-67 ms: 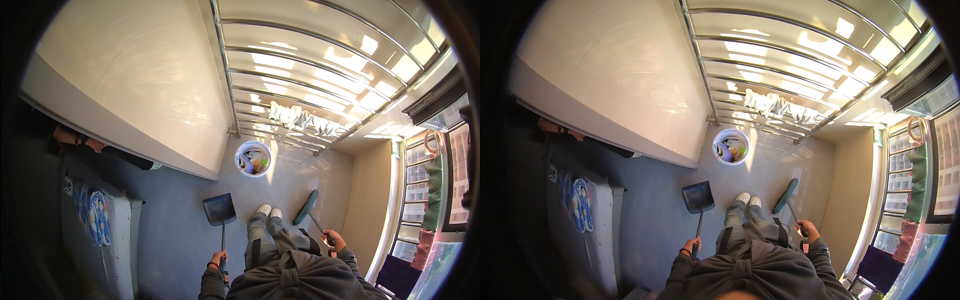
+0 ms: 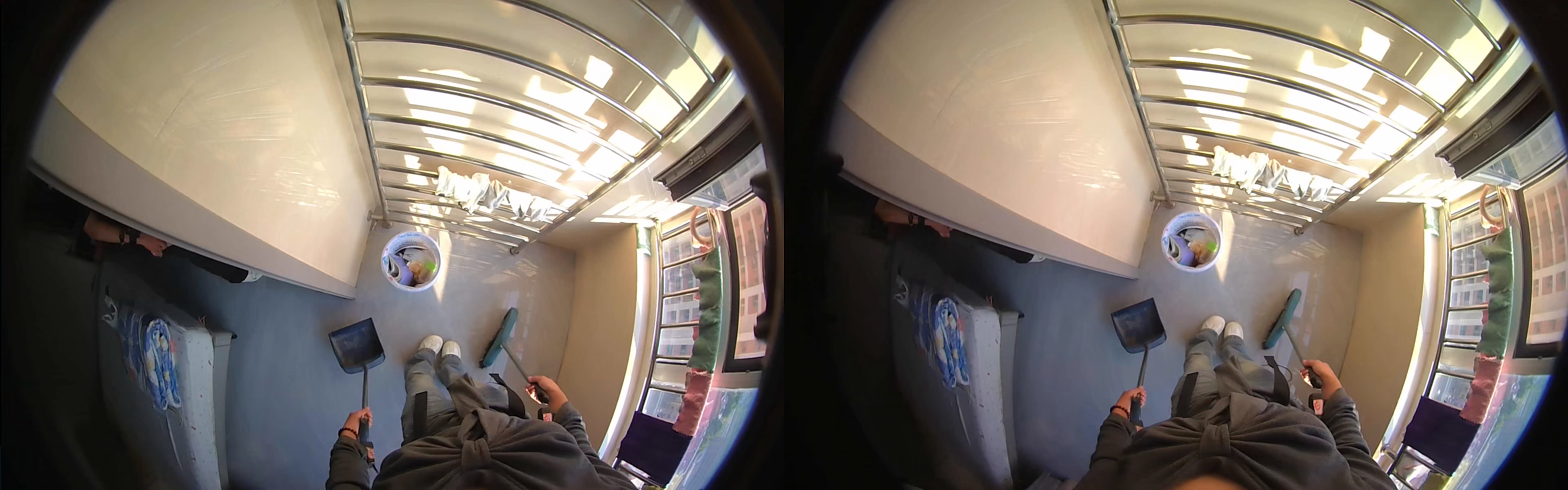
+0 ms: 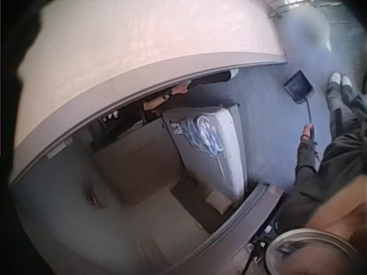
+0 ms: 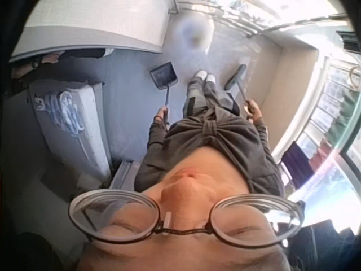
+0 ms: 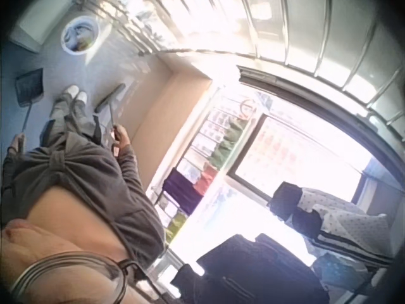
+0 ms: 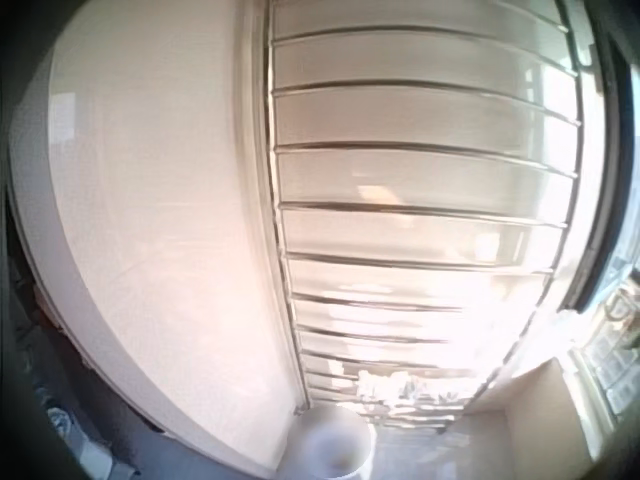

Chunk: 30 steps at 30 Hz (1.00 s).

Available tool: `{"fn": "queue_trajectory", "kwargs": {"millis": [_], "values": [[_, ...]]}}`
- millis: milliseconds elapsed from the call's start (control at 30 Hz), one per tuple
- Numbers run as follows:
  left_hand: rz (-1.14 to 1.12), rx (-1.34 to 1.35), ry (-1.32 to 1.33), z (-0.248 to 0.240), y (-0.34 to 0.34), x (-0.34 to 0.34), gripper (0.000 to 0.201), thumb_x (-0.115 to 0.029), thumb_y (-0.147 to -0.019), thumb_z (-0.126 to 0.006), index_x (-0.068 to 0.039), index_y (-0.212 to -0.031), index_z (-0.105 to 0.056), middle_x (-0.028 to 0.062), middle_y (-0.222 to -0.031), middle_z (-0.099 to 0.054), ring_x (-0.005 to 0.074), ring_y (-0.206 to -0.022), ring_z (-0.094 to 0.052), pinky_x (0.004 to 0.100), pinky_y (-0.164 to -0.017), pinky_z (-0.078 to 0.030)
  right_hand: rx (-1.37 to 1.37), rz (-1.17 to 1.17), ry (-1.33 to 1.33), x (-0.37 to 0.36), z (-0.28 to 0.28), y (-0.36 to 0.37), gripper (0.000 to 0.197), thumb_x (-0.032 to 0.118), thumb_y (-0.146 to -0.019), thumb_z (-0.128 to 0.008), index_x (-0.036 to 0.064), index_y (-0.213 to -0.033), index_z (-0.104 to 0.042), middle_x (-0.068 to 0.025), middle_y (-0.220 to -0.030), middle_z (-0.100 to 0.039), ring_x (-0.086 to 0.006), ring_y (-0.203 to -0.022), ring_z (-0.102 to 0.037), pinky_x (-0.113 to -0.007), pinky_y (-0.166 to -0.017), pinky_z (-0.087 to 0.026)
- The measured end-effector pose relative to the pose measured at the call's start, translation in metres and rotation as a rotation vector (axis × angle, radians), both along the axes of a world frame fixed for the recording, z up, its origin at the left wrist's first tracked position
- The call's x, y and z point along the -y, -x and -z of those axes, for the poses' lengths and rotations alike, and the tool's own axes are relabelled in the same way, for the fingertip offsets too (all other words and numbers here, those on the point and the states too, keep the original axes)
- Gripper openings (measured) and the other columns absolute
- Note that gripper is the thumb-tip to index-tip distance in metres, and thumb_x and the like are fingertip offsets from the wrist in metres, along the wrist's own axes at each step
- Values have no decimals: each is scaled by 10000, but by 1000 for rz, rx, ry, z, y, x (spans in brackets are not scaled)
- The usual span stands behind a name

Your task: The person sweeps a balcony floor with a broom and dustpan, then empties the dustpan into a bucket. Another person is present and uses a power tool on the balcony railing.

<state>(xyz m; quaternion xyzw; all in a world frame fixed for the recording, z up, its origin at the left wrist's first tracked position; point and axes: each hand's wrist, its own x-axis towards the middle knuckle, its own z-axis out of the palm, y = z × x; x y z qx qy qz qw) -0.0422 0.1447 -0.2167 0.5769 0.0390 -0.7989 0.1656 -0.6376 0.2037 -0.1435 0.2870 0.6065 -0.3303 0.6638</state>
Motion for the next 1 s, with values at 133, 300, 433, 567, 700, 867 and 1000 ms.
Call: {"fn": "queue_trajectory", "kwargs": {"millis": [133,300,433,567,700,867,1000], "values": [[68,-10,-30,26,-14,41,240,-236,-817,-604,-16,-742,-543,56,-646,-542,155,-560,-519,281,-522,-430,-300,-391,26,-1,-46,-25,191,102,-797,-595,-54,-693,-558,-126,-584,-548,-192,-462,-527,-307,-422,-450],[200,139,19,36,-25,78,216,-229,-825,-592,-30,-771,-525,48,-666,-539,142,-539,-505,266,-485,-424,-485,-687,-11,16,-103,-58,191,108,-787,-603,-50,-693,-550,-100,-572,-545,-173,-440,-514,-302,-401,-434],[261,222,15,34,-33,110,210,-258,-818,-604,-62,-783,-538,24,-664,-551,130,-537,-498,250,-481,-409,-577,-785,27,22,-131,-71,192,117,-775,-607,-50,-701,-546,-85,-566,-548,-162,-437,-513,-294,-386,-428],[331,340,-18,36,-44,141,201,-264,-829,-582,-72,-784,-543,15,-677,-560,112,-544,-477,236,-466,-390,-658,-917,64,14,-147,-85,195,148,-738,-627,-32,-735,-549,-68,-554,-549,-143,-436,-516,-299,-406,-434],[177,431,-69,35,-52,165,299,-341,-865,-477,-70,-990,-473,115,-764,-633,142,-475,-485,239,-403,-373,-735,-1047,117,6,-167,-87,226,191,-702,-630,-2,-791,-553,-124,-560,-546,-227,-488,-548,-357,-491,-446],[195,483,-59,29,-61,174,405,-438,-886,-368,-69,-1042,-423,183,-780,-632,181,-498,-530,243,-425,-422,-970,-1301,221,14,-199,-103,259,196,-703,-613,23,-882,-542,-214,-679,-559,-395,-672,-553,-424,-596,-441],[161,484,-59,29,-66,171,454,-448,-884,-361,-25,-1028,-441,185,-784,-630,231,-543,-553,323,-480,-449,-1035,-1302,273,11,-228,-112,354,184,-703,-620,40,-1011,-524,-217,-719,-573,-405,-726,-554,-440,-618,-443]]}}
